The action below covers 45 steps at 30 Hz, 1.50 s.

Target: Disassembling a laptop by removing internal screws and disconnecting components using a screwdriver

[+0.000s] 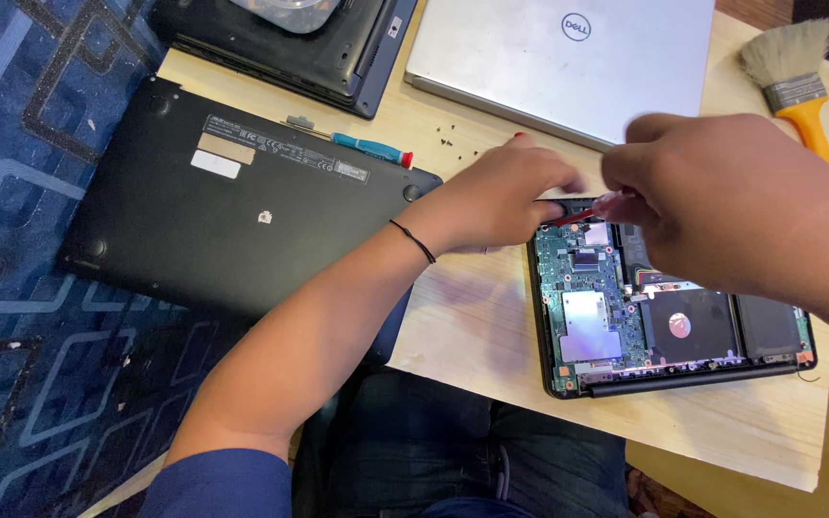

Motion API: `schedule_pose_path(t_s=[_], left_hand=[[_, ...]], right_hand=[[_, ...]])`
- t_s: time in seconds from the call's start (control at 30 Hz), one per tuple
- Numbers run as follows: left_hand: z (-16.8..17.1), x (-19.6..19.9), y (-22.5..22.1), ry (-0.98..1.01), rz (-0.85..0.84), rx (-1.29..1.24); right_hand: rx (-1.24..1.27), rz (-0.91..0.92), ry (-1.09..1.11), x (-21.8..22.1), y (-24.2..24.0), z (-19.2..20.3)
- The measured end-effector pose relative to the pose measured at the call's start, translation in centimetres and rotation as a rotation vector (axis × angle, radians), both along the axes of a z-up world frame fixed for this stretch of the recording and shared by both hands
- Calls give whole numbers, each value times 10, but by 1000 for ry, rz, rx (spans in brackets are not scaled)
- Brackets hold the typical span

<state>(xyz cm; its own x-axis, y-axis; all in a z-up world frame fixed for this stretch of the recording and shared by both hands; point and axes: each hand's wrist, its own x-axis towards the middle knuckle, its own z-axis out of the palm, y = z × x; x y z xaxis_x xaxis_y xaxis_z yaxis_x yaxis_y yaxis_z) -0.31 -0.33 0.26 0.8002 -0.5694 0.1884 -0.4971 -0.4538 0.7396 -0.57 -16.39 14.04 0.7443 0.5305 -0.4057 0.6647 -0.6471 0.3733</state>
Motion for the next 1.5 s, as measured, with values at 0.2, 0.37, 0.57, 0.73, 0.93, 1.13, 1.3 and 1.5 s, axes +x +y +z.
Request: schedule_pose_path(t_s=[0.2, 0.37, 0.57, 0.73, 0.93, 1.13, 1.3, 1.5], left_hand=[[7, -7, -8, 119, -93, -390], [12, -10, -17, 36, 58, -477], [24, -16, -8, 50, 47, -477], [19, -15, -9, 221, -166, -708], [24, -17, -8, 52, 32, -602], [22, -19, -7, 162, -181, -617], [26, -21, -12, -103, 96, -400], [28, -22, -3, -62, -86, -470]], right_hand=[[365, 201, 63, 10, -28, -8], [548, 88, 3, -11, -23, -8], [307, -8, -138, -15, -17, -7], [509, 212, 28, -8, -22, -3], [329, -73, -62, -19, -15, -6], [639, 40, 258, -17, -20, 3], [507, -50, -91, -30, -18, -7], [632, 18, 94, -25, -23, -6]])
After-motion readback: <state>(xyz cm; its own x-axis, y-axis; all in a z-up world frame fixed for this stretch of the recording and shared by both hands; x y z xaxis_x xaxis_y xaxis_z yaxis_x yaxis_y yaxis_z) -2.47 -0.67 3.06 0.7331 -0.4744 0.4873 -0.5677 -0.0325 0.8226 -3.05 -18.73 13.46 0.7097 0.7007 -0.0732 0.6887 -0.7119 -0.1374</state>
